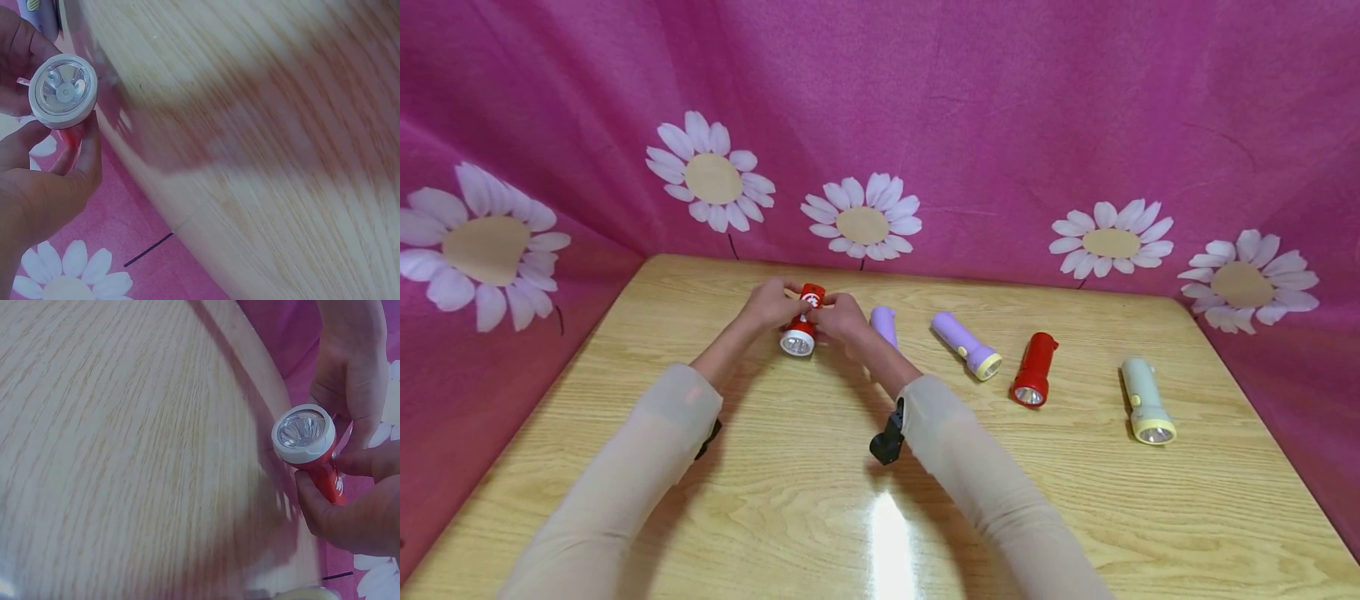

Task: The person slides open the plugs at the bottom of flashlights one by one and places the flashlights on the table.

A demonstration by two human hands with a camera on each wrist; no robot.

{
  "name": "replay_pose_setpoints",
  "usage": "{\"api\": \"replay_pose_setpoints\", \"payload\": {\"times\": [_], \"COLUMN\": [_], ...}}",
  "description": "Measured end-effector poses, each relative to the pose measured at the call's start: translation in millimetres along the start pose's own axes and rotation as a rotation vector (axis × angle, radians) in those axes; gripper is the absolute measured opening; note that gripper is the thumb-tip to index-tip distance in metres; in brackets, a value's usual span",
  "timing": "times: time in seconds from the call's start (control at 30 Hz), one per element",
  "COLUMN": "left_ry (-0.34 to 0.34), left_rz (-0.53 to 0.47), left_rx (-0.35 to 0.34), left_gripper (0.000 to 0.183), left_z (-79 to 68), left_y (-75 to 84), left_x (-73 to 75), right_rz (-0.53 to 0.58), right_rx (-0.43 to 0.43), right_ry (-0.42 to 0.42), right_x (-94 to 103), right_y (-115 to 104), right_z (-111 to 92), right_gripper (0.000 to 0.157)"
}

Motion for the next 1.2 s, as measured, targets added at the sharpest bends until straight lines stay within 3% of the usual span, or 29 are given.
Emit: {"api": "replay_pose_setpoints", "payload": {"times": [0.27,0.57,0.8,1.2], "left_ry": [0.032,0.074,0.098,0.159], "left_rz": [-0.086,-0.118,-0.21,-0.231], "left_rx": [0.008,0.011,0.012,0.006], "left_gripper": [0.04,0.039,0.039,0.051], "left_z": [-4.5,-9.7,-13.7,-18.1], "left_y": [2.0,4.4,7.1,10.7], "left_x": [0.6,2.9,2.3,4.0], "right_rz": [0.014,0.015,0.029,0.042], "right_rx": [0.008,0.026,0.045,0.115], "right_ry": [-0.013,-0.025,-0.021,0.03], "right_x": [-1.1,1.0,3.4,8.5], "right_y": [-6,-9,-13,-20], "right_z": [-5,-8,-10,-15], "right_gripper": [0.047,0.048,0.043,0.042]}}
Point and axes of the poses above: each hand's wrist, its own z-axis towards the middle knuckle, its own x-axis out of the back of the hand, y = z × x, the point moved 8 cm from there along z, towards the middle knuckle, and after that the axes turned 11 degrees about -y, right-handed, at the moved point
